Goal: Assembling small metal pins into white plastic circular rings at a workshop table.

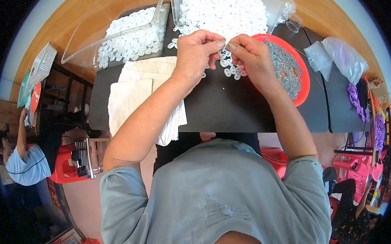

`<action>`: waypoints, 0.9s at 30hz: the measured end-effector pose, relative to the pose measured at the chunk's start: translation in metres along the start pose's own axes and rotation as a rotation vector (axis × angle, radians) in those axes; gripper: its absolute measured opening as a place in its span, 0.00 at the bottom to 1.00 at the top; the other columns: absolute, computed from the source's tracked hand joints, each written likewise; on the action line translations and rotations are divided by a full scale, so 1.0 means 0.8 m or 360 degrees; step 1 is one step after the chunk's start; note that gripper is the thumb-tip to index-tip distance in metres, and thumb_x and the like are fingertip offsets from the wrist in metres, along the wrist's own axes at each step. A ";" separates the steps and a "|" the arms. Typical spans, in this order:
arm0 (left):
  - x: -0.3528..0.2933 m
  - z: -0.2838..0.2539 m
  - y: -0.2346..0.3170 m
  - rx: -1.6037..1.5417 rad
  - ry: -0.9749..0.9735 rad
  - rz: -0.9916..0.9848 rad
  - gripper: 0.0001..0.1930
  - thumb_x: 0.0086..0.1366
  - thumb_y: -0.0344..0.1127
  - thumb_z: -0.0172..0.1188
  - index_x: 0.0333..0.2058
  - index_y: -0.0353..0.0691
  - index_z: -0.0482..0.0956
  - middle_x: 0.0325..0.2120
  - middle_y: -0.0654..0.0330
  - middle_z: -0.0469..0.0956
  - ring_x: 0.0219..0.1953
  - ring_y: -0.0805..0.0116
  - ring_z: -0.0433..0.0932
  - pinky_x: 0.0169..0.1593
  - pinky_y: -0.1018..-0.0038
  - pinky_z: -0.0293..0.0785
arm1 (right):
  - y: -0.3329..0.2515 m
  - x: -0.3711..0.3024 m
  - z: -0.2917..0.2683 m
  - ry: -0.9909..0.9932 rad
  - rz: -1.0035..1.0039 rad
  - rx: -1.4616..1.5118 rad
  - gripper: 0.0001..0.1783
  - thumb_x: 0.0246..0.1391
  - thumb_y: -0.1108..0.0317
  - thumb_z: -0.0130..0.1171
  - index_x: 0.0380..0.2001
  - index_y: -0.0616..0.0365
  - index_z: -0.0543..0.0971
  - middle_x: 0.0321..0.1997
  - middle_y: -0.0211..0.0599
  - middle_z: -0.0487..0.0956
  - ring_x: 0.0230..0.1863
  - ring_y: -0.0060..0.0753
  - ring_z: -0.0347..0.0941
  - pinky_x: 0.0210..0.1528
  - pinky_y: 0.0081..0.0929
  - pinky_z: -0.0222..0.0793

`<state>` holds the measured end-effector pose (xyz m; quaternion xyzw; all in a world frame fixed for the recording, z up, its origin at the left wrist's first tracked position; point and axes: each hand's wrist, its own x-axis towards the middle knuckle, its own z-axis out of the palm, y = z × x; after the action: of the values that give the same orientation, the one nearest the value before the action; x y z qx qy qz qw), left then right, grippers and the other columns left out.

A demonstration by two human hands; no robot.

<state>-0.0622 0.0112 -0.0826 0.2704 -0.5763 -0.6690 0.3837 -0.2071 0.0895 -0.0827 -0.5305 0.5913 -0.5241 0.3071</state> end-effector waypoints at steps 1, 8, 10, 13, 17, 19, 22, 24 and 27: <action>0.000 0.000 0.000 0.0000 0.0001 -0.0001 0.04 0.61 0.26 0.60 0.34 0.32 0.80 0.22 0.63 0.76 0.19 0.79 0.71 0.20 0.82 0.68 | 0.001 0.000 -0.001 -0.0005 -0.0015 -0.0021 0.10 0.61 0.64 0.54 0.31 0.60 0.76 0.21 0.23 0.70 0.24 0.13 0.65 0.26 0.13 0.58; 0.000 0.001 -0.003 -0.0008 -0.0029 0.0043 0.04 0.61 0.26 0.60 0.33 0.32 0.80 0.21 0.63 0.76 0.19 0.79 0.71 0.20 0.83 0.69 | 0.005 0.002 -0.002 -0.0001 -0.0062 -0.0116 0.10 0.61 0.65 0.54 0.31 0.60 0.76 0.20 0.22 0.69 0.23 0.12 0.63 0.25 0.13 0.56; 0.000 0.001 -0.004 -0.0016 -0.0029 0.0041 0.04 0.61 0.26 0.60 0.33 0.32 0.80 0.21 0.63 0.76 0.19 0.79 0.71 0.20 0.83 0.69 | 0.006 0.002 -0.002 0.0005 -0.0067 -0.0124 0.10 0.61 0.65 0.54 0.30 0.60 0.76 0.19 0.22 0.69 0.23 0.12 0.63 0.25 0.13 0.56; 0.000 0.002 -0.004 -0.0018 -0.0007 0.0065 0.04 0.61 0.26 0.59 0.34 0.32 0.80 0.22 0.63 0.76 0.20 0.79 0.72 0.20 0.83 0.69 | 0.002 0.001 -0.001 0.0015 -0.0058 -0.0124 0.10 0.61 0.65 0.54 0.30 0.60 0.76 0.19 0.22 0.69 0.23 0.12 0.62 0.25 0.13 0.56; -0.001 0.002 -0.002 0.0020 -0.0005 0.0053 0.04 0.61 0.25 0.59 0.33 0.31 0.80 0.22 0.63 0.76 0.20 0.79 0.72 0.19 0.83 0.69 | -0.001 -0.001 0.000 0.0019 -0.0023 -0.0119 0.10 0.60 0.65 0.54 0.30 0.60 0.76 0.19 0.22 0.69 0.22 0.13 0.62 0.24 0.14 0.56; -0.002 0.003 -0.003 0.0041 -0.0003 0.0064 0.04 0.61 0.25 0.59 0.33 0.31 0.80 0.22 0.63 0.76 0.20 0.79 0.72 0.19 0.83 0.69 | 0.002 -0.001 0.000 0.0016 -0.0047 -0.0118 0.10 0.60 0.65 0.54 0.30 0.60 0.76 0.19 0.22 0.69 0.22 0.13 0.62 0.23 0.14 0.55; -0.001 0.003 -0.006 0.0038 -0.0004 0.0080 0.03 0.60 0.25 0.59 0.33 0.31 0.80 0.21 0.63 0.76 0.20 0.79 0.72 0.19 0.83 0.68 | 0.005 0.001 0.003 0.0015 -0.0109 -0.0110 0.10 0.60 0.65 0.54 0.29 0.60 0.76 0.19 0.23 0.69 0.22 0.13 0.63 0.24 0.14 0.56; -0.004 0.004 -0.010 0.0053 0.0027 0.0134 0.02 0.60 0.24 0.60 0.31 0.31 0.79 0.21 0.62 0.76 0.20 0.79 0.71 0.18 0.82 0.68 | 0.005 0.001 0.006 0.0014 -0.0131 -0.0103 0.09 0.60 0.66 0.54 0.29 0.60 0.76 0.20 0.23 0.70 0.23 0.13 0.63 0.24 0.14 0.56; -0.001 0.006 0.000 0.0102 0.0086 0.0183 0.02 0.59 0.23 0.60 0.30 0.31 0.79 0.21 0.62 0.76 0.19 0.79 0.71 0.18 0.82 0.67 | 0.003 0.007 0.007 0.0031 -0.0158 -0.0350 0.09 0.59 0.66 0.55 0.28 0.61 0.76 0.20 0.23 0.70 0.23 0.13 0.63 0.25 0.14 0.57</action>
<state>-0.0655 0.0145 -0.0819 0.2670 -0.6013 -0.6196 0.4281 -0.2040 0.0823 -0.0856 -0.5844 0.6212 -0.4758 0.2150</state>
